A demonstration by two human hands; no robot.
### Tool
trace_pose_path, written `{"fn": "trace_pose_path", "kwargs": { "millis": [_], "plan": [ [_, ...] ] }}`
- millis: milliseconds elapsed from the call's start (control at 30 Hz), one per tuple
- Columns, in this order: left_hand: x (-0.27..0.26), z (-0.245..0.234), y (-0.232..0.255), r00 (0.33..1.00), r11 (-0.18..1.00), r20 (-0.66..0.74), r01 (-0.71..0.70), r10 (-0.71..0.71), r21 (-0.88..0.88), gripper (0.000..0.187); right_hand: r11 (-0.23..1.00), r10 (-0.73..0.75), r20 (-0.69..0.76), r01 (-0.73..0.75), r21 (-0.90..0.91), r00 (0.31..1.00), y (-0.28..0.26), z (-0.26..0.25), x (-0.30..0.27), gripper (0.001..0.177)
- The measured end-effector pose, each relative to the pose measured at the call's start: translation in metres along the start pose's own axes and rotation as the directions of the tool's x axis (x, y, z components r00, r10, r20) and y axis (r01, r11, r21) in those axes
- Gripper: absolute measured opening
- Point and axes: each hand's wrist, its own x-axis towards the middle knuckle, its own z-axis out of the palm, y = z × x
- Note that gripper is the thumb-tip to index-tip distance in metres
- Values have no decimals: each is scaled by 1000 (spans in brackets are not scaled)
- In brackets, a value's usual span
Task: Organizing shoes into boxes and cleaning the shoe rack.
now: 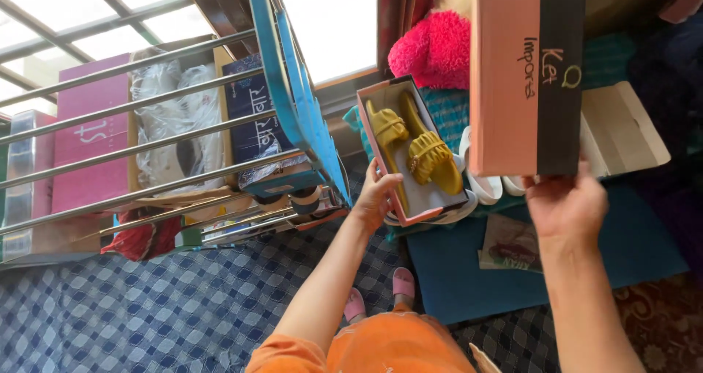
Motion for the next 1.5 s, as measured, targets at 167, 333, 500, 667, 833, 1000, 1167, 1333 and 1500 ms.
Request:
{"fn": "trace_pose_path", "kwargs": {
  "millis": [167,333,500,667,833,1000,1167,1333,1500],
  "plan": [
    [6,11,-12,999,996,35,-41,39,77,105,954,229,32,-231,192,973,48,-43,-19,30],
    [5,29,-3,991,992,101,-98,90,79,102,928,371,-284,-345,137,884,52,19,-57,39],
    [-14,43,18,987,973,91,-147,132,179,105,946,291,-208,-314,-86,934,50,2,-81,34],
    [-13,38,14,975,977,125,-194,182,91,105,905,231,-257,-304,-298,939,39,10,-109,33],
    [-31,44,29,975,980,147,-178,164,90,105,748,136,-168,-212,-628,976,21,9,-101,46],
    [-16,35,3,956,987,249,-162,159,-7,106,629,373,66,-200,-751,925,7,58,-77,77],
    [-30,30,-1,951,953,270,-213,151,215,105,711,485,20,-382,-590,874,25,11,-44,55],
    [-79,41,24,951,979,308,-82,22,184,101,702,395,-177,-421,-575,901,26,16,-61,46],
    [-64,17,-20,895,910,442,229,-57,-346,84,771,396,-148,-416,-482,906,25,31,-81,38]
  ]
}}
